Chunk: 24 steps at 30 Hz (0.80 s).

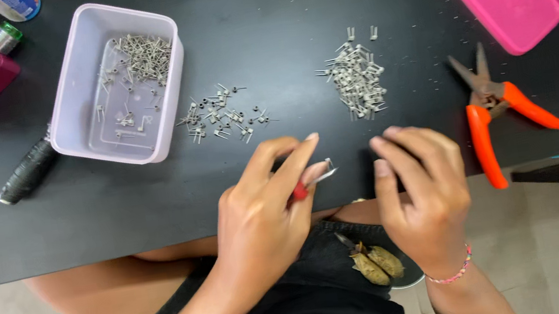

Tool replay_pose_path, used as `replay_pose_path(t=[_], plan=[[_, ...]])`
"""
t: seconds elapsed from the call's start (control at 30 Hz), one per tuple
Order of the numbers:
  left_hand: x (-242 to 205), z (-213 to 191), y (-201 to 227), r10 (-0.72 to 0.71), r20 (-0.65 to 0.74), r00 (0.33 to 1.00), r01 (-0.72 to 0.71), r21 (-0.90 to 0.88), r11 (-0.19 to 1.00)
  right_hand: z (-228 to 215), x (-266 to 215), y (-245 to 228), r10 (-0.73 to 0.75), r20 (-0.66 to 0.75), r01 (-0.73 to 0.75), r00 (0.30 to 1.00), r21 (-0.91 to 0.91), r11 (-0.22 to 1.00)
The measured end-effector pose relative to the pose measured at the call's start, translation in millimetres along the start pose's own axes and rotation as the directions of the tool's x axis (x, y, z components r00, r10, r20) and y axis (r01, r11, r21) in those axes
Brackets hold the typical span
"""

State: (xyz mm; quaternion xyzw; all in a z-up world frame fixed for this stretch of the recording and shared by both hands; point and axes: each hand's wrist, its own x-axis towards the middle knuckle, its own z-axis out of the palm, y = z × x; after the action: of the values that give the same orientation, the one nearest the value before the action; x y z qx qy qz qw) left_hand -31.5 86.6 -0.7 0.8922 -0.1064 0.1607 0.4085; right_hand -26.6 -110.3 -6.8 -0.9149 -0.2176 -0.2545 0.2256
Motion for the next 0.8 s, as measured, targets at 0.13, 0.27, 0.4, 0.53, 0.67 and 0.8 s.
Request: replay_pose_path(t=[0.13, 0.27, 0.4, 0.53, 0.67, 0.8], plan=[[-16, -21, -8, 0.066, 0.022, 0.998, -0.063, -0.123, 0.99, 5, 4, 1, 0.026, 0.126, -0.028, 0.992, 0.013, 1.0], [-19, -41, -6, 0.207, 0.334, 0.919, 0.009, -0.543, 0.839, 4, 11, 9, -0.023, 0.231, 0.01, 0.973, 0.058, 0.998], [-16, -45, -11, 0.419, 0.679, 0.603, 0.266, -0.666, 0.697, 2, 20, 13, -0.063, 0.29, 0.028, 0.955, 0.123, 0.992], [-29, -19, -18, 0.438, 0.756, 0.486, 0.393, -0.637, 0.663, 2, 25, 16, -0.082, 0.325, 0.038, 0.942, 0.138, 0.99], [-47, 5, -28, 0.392, 0.792, 0.468, 0.375, -0.58, 0.723, 3, 24, 18, -0.087, 0.332, 0.039, 0.939, 0.148, 0.988], [-51, 14, -31, 0.351, 0.805, 0.478, 0.37, -0.547, 0.751, 1, 24, 21, -0.098, 0.362, 0.042, 0.927, 0.16, 0.986]])
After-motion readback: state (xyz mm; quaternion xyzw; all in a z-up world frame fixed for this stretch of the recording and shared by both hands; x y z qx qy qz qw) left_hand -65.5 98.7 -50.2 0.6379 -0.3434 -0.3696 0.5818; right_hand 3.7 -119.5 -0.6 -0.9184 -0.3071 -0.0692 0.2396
